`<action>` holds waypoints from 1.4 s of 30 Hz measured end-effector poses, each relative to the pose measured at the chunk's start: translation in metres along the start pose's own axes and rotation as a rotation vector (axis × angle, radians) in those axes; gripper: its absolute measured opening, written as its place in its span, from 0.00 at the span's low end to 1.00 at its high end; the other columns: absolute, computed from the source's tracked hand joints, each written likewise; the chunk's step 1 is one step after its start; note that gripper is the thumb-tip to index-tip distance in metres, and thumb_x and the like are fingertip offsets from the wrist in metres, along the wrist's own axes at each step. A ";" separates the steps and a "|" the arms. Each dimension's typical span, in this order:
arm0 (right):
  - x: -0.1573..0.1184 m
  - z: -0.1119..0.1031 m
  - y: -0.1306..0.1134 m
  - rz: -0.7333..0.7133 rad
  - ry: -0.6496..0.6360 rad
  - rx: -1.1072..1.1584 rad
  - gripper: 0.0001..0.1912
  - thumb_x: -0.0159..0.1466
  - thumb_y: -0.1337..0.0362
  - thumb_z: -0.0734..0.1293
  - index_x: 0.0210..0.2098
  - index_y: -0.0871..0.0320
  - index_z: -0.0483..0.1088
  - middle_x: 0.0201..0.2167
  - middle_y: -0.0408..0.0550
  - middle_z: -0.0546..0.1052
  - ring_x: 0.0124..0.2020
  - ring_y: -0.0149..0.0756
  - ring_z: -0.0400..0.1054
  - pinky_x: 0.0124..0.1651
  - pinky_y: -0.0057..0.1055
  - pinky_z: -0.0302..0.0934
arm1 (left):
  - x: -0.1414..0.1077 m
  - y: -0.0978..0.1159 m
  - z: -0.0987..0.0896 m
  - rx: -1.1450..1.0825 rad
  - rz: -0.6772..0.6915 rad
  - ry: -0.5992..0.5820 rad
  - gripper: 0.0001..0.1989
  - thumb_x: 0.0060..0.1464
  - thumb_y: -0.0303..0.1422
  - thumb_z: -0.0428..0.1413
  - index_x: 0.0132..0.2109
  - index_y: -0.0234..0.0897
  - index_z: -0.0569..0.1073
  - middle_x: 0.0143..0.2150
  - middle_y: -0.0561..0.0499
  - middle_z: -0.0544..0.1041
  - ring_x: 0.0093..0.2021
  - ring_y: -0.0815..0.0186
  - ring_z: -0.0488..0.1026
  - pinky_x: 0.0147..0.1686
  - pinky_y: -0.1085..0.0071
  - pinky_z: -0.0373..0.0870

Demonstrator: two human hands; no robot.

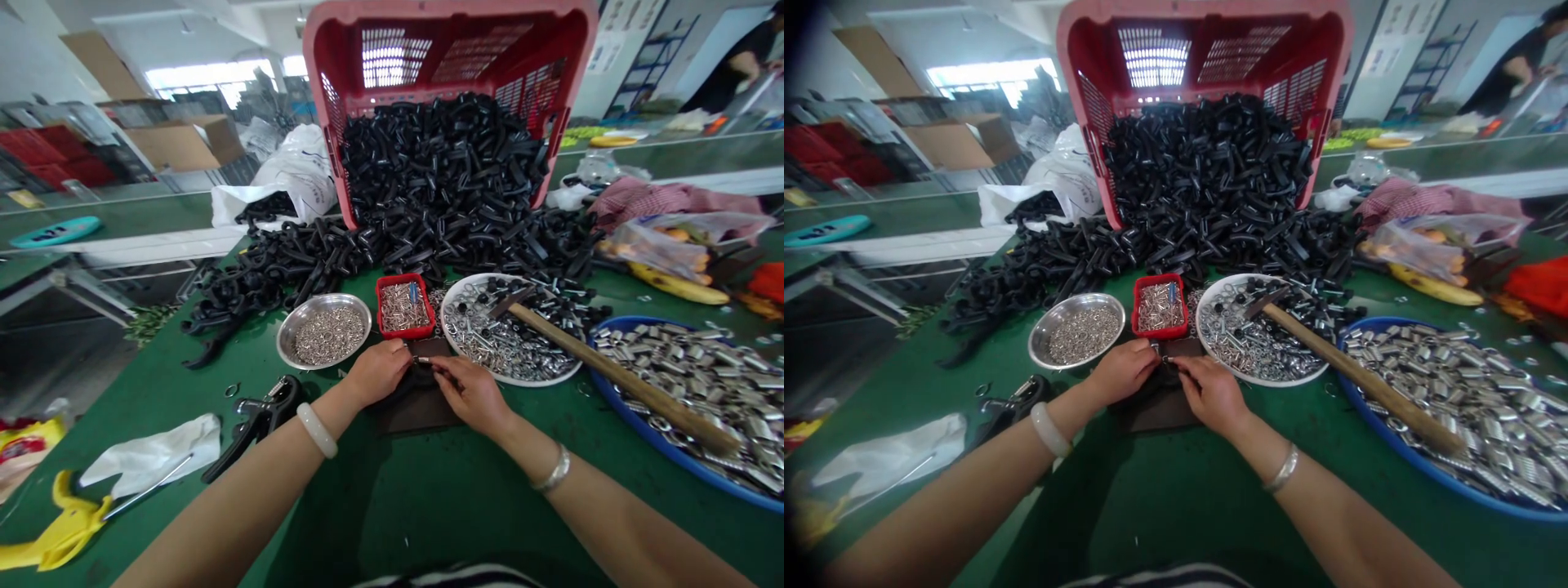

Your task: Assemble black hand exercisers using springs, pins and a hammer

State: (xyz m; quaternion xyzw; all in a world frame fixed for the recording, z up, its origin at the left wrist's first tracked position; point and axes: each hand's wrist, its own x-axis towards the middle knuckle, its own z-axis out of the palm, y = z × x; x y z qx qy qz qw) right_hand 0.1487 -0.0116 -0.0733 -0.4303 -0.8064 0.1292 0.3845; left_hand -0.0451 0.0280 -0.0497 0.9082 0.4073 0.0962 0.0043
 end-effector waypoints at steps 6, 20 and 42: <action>-0.002 0.006 0.004 0.000 -0.048 -0.014 0.16 0.60 0.69 0.58 0.47 0.57 0.66 0.40 0.50 0.74 0.41 0.37 0.67 0.45 0.36 0.62 | 0.002 0.001 -0.001 0.117 0.111 -0.074 0.11 0.57 0.29 0.42 0.35 0.33 0.69 0.34 0.47 0.68 0.35 0.66 0.66 0.36 0.70 0.65; -0.002 0.007 0.006 -0.008 -0.026 0.002 0.14 0.60 0.69 0.59 0.46 0.58 0.67 0.38 0.50 0.75 0.40 0.37 0.67 0.45 0.35 0.62 | -0.002 -0.006 -0.002 0.038 0.150 -0.031 0.12 0.58 0.29 0.41 0.35 0.32 0.69 0.33 0.47 0.69 0.34 0.67 0.66 0.35 0.72 0.66; -0.002 0.008 0.008 0.010 -0.022 0.012 0.14 0.61 0.69 0.58 0.46 0.59 0.66 0.38 0.50 0.74 0.40 0.36 0.67 0.45 0.35 0.62 | -0.005 -0.001 -0.003 -0.177 0.057 -0.088 0.12 0.57 0.31 0.43 0.39 0.33 0.71 0.37 0.45 0.70 0.39 0.64 0.67 0.41 0.66 0.65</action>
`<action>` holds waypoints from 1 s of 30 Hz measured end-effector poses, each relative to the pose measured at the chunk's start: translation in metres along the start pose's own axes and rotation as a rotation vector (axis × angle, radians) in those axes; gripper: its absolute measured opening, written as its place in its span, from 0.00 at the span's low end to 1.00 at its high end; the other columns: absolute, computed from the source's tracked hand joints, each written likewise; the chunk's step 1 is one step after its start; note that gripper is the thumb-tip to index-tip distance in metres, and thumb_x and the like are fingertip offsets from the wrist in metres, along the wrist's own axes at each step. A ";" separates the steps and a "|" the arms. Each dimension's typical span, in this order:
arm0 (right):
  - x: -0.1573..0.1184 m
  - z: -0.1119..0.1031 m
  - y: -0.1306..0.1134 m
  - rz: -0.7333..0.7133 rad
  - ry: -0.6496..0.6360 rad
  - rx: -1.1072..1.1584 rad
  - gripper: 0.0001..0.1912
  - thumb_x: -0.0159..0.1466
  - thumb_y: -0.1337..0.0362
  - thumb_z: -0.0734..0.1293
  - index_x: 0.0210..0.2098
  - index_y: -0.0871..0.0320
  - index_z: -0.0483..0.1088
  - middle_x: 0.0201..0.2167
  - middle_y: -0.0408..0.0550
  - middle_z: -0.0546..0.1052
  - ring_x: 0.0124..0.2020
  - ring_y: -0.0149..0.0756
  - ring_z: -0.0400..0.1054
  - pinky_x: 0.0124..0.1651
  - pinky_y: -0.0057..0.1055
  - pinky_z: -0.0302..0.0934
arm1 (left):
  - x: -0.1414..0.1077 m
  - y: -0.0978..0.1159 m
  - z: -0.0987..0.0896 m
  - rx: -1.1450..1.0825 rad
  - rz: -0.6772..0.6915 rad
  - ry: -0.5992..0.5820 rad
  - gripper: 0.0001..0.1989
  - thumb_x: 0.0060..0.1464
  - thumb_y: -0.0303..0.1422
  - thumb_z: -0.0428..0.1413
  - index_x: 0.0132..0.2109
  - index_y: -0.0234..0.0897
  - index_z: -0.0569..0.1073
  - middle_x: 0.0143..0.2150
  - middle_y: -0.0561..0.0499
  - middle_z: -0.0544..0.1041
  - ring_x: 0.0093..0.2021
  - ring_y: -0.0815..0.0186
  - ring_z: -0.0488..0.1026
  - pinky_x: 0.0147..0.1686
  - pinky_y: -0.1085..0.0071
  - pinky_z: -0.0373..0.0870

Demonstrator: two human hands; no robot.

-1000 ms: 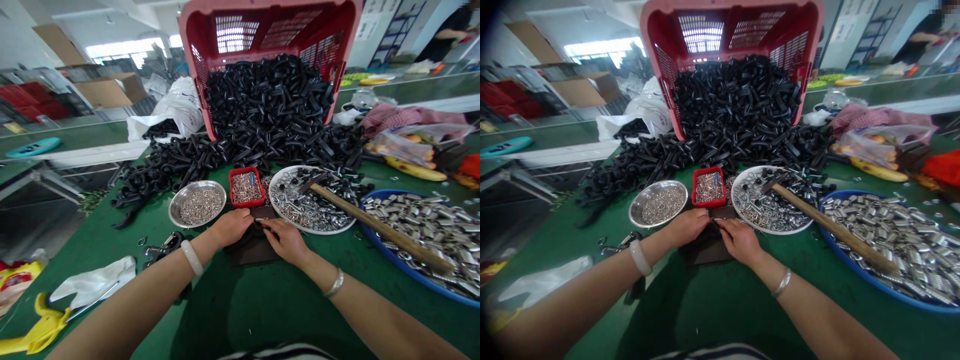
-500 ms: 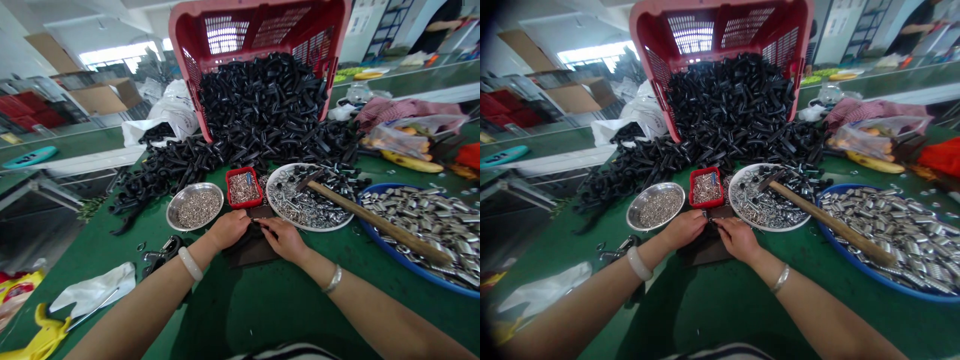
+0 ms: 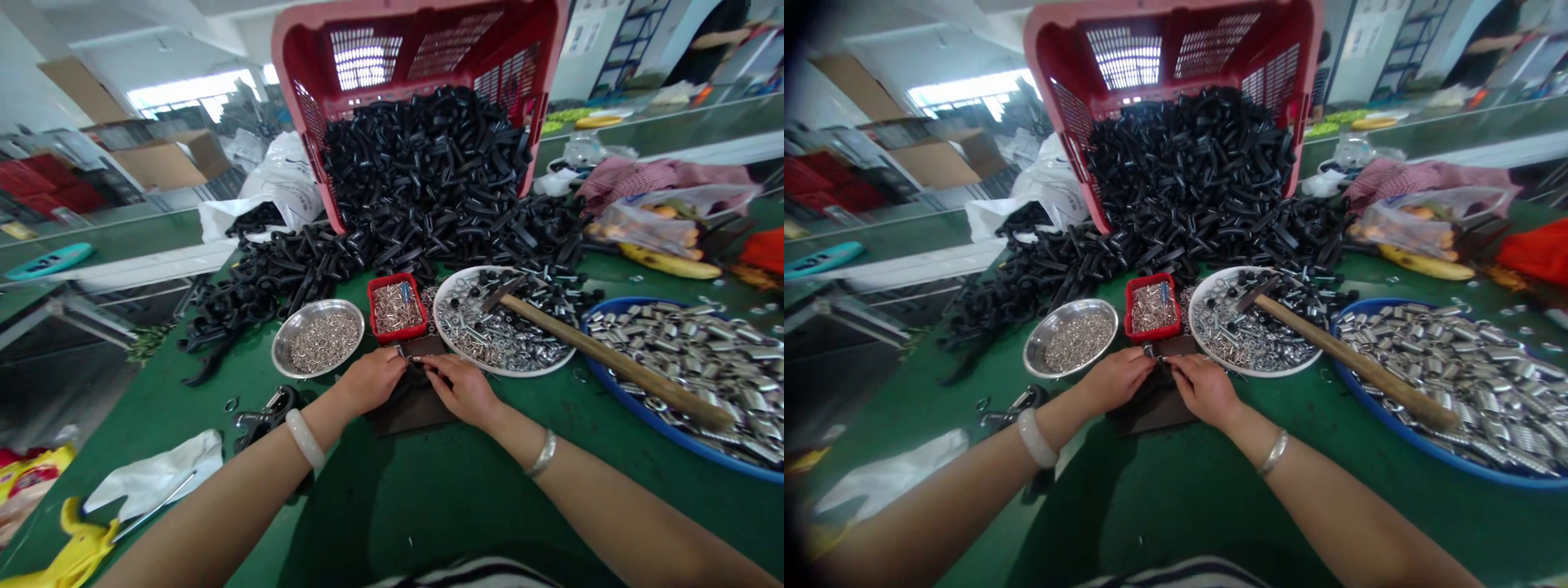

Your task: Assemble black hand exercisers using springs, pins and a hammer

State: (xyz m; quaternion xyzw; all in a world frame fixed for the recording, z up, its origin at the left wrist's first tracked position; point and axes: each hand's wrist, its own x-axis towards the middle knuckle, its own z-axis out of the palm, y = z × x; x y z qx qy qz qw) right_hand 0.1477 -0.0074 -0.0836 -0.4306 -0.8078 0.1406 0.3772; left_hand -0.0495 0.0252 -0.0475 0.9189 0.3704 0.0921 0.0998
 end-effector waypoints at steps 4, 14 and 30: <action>0.005 -0.006 -0.009 -0.035 0.102 -0.017 0.13 0.60 0.69 0.59 0.44 0.58 0.67 0.38 0.50 0.74 0.40 0.36 0.67 0.44 0.35 0.62 | -0.001 -0.001 -0.006 -0.673 -0.336 0.198 0.16 0.56 0.40 0.45 0.41 0.35 0.71 0.36 0.46 0.71 0.38 0.63 0.68 0.41 0.66 0.65; 0.041 -0.008 -0.045 -0.086 -0.027 -0.228 0.09 0.60 0.65 0.61 0.34 0.57 0.73 0.34 0.49 0.74 0.37 0.36 0.65 0.40 0.31 0.60 | 0.003 0.033 -0.029 -1.758 -0.634 0.217 0.37 0.54 0.54 0.29 0.44 0.28 0.70 0.46 0.38 0.72 0.44 0.62 0.69 0.44 0.68 0.66; 0.042 0.005 -0.041 0.176 0.244 0.264 0.02 0.54 0.68 0.66 0.27 0.57 0.72 0.27 0.45 0.73 0.30 0.32 0.66 0.34 0.29 0.61 | -0.007 0.042 -0.033 -1.520 -0.380 0.206 0.39 0.55 0.51 0.21 0.57 0.31 0.60 0.55 0.41 0.65 0.54 0.62 0.63 0.51 0.63 0.62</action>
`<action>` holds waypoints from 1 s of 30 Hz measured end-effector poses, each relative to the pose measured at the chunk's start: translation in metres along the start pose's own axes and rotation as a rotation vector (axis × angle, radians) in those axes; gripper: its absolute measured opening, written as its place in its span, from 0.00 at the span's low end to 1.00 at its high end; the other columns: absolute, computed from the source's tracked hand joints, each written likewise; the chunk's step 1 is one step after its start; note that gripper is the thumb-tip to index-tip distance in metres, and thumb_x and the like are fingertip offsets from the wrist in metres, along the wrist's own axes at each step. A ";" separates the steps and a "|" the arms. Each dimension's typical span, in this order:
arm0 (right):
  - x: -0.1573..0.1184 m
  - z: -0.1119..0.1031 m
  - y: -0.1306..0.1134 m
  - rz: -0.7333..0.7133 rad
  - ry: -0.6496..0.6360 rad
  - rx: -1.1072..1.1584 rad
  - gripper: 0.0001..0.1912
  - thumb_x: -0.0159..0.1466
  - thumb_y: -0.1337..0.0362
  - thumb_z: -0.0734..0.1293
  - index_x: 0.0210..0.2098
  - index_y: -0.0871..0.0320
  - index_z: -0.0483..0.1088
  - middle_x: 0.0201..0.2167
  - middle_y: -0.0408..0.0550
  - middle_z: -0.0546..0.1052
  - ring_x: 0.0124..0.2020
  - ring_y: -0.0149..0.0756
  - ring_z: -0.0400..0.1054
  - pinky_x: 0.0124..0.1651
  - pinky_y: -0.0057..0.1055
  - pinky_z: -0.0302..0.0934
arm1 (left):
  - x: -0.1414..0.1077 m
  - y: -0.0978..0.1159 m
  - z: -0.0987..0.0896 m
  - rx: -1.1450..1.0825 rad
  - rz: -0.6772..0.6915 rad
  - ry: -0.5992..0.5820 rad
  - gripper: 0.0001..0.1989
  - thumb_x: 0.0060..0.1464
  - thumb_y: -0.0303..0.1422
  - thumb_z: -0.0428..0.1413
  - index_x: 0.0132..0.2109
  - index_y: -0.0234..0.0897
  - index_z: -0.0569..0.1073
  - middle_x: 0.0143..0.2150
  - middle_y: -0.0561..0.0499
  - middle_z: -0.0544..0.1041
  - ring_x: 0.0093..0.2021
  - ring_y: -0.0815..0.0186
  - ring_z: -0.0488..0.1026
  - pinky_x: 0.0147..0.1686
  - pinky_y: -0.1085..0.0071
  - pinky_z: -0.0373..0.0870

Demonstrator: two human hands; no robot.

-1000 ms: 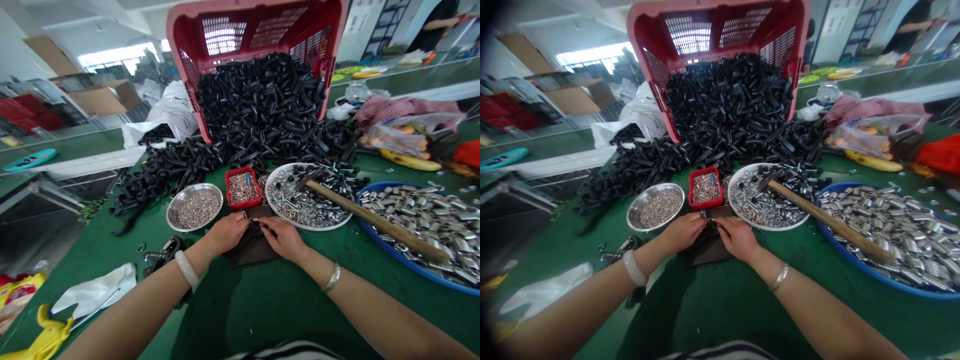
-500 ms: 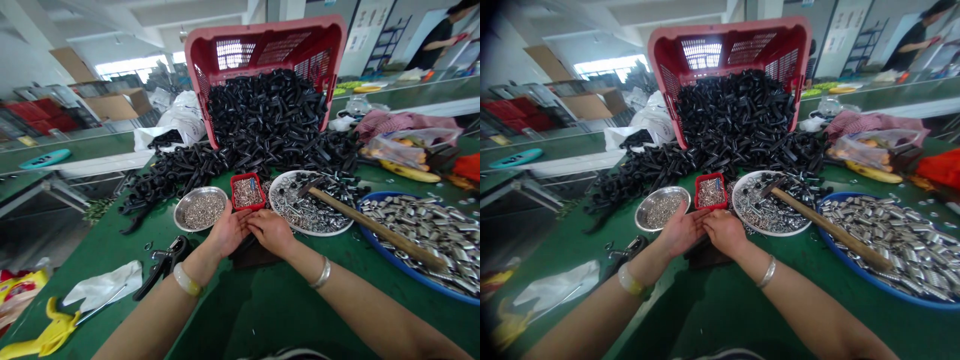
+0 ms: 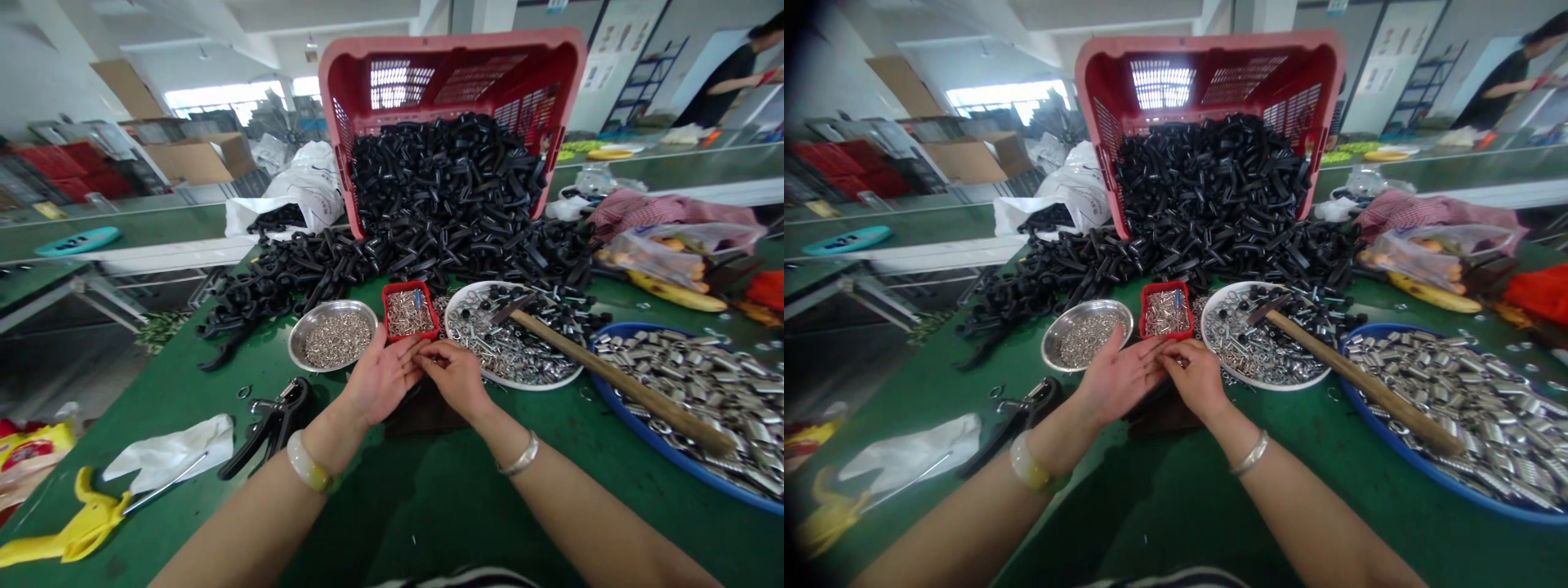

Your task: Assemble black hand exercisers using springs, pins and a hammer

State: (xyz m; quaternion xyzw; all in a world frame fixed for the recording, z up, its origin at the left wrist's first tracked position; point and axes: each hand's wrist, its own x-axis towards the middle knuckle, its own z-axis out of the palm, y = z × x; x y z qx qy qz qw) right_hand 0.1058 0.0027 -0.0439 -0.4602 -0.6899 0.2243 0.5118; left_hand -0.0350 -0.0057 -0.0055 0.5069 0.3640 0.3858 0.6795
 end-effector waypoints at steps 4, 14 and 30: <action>-0.006 0.005 -0.003 -0.004 0.125 -0.001 0.04 0.57 0.65 0.64 0.29 0.57 0.71 0.30 0.47 0.72 0.32 0.33 0.66 0.35 0.30 0.62 | -0.001 -0.001 0.006 0.082 0.036 0.046 0.38 0.55 0.49 0.19 0.58 0.33 0.59 0.56 0.42 0.65 0.53 0.63 0.63 0.50 0.62 0.63; -0.007 -0.004 0.005 -0.114 -0.189 -0.404 0.05 0.60 0.68 0.59 0.30 0.58 0.66 0.31 0.50 0.69 0.35 0.37 0.64 0.38 0.33 0.60 | 0.007 -0.010 -0.013 0.527 0.178 0.308 0.21 0.58 0.41 0.41 0.54 0.35 0.62 0.53 0.43 0.67 0.51 0.62 0.66 0.49 0.61 0.63; -0.008 0.003 0.021 -0.159 -0.326 -0.644 0.05 0.60 0.67 0.59 0.30 0.57 0.66 0.30 0.49 0.70 0.34 0.37 0.65 0.37 0.32 0.58 | 0.006 -0.043 -0.036 1.332 0.117 0.297 0.14 0.56 0.34 0.46 0.46 0.38 0.70 0.43 0.46 0.74 0.45 0.61 0.67 0.44 0.63 0.64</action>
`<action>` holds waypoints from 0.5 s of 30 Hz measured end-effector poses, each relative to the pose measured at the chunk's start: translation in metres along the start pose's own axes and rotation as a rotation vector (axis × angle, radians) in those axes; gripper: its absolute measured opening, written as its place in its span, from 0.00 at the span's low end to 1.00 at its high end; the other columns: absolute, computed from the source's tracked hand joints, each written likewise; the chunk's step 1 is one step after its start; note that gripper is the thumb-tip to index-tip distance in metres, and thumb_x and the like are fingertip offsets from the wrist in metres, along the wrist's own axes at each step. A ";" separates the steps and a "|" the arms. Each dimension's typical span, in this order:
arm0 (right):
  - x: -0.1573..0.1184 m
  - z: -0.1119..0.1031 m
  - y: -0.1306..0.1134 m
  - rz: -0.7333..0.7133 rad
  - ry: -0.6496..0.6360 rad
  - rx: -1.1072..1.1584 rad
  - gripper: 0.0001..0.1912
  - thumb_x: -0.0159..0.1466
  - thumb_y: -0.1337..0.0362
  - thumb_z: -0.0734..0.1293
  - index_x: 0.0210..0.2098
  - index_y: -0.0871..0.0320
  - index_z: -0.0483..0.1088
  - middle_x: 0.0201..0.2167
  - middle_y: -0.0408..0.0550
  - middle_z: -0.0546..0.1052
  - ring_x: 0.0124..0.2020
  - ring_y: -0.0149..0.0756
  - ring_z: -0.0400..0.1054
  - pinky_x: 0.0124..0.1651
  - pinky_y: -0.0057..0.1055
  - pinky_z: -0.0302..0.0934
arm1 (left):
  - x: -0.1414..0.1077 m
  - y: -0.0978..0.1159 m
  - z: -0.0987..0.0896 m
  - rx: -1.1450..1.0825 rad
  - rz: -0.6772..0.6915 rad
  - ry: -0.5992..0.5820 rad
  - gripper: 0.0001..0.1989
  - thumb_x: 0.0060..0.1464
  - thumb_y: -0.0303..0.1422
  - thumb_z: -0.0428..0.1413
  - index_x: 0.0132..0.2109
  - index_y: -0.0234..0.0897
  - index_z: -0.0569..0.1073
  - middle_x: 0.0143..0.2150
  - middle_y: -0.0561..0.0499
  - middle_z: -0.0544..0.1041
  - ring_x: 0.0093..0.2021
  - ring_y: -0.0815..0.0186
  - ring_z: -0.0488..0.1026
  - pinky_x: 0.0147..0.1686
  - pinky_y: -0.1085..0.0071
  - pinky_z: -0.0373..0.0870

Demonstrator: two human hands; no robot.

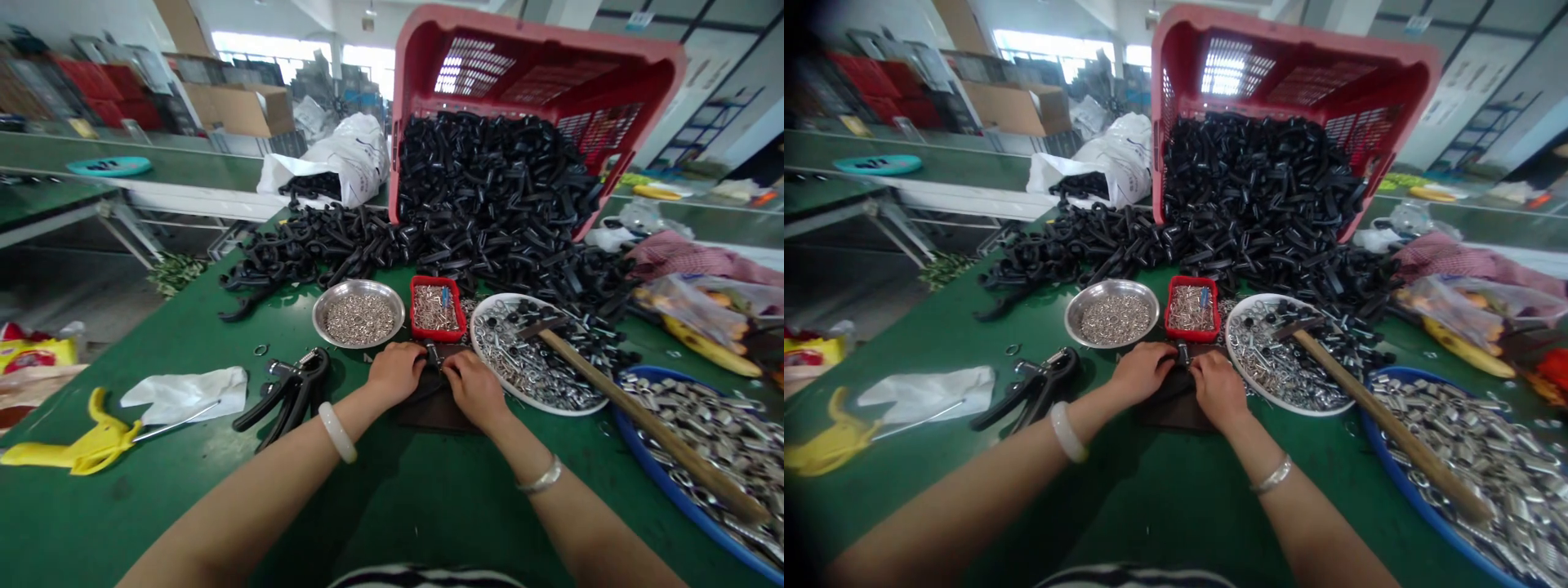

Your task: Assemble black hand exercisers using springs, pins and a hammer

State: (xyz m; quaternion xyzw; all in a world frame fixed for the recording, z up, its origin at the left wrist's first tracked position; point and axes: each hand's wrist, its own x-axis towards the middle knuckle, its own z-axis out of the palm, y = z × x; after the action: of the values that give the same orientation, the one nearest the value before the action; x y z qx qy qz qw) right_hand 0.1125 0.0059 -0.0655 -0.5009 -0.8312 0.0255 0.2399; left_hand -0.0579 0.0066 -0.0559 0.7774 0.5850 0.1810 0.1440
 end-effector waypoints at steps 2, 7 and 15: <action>0.001 0.000 0.000 -0.015 0.006 -0.002 0.06 0.60 0.68 0.58 0.30 0.57 0.66 0.30 0.49 0.70 0.34 0.37 0.65 0.37 0.32 0.58 | 0.000 0.000 0.001 -0.010 -0.016 0.003 0.14 0.55 0.34 0.46 0.46 0.39 0.70 0.43 0.46 0.74 0.45 0.61 0.67 0.44 0.63 0.64; 0.003 -0.002 -0.010 -0.059 0.004 -0.171 0.07 0.60 0.70 0.58 0.30 0.58 0.66 0.29 0.51 0.70 0.33 0.38 0.64 0.36 0.32 0.58 | -0.003 0.002 0.000 -0.039 -0.048 0.020 0.13 0.54 0.34 0.47 0.45 0.41 0.71 0.43 0.47 0.74 0.44 0.59 0.67 0.42 0.62 0.65; 0.002 -0.005 -0.025 -0.191 -0.095 -0.448 0.11 0.57 0.76 0.56 0.33 0.61 0.68 0.33 0.57 0.70 0.36 0.43 0.62 0.34 0.34 0.59 | -0.006 0.002 0.001 -0.037 -0.054 0.047 0.12 0.54 0.34 0.48 0.44 0.42 0.71 0.43 0.49 0.74 0.42 0.59 0.68 0.38 0.64 0.66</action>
State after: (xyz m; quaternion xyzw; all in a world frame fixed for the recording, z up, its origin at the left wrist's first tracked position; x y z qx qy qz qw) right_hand 0.0935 -0.0057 -0.0530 -0.4588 -0.8701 -0.1586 0.0848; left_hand -0.0573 -0.0002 -0.0562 0.7540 0.6056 0.2062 0.1493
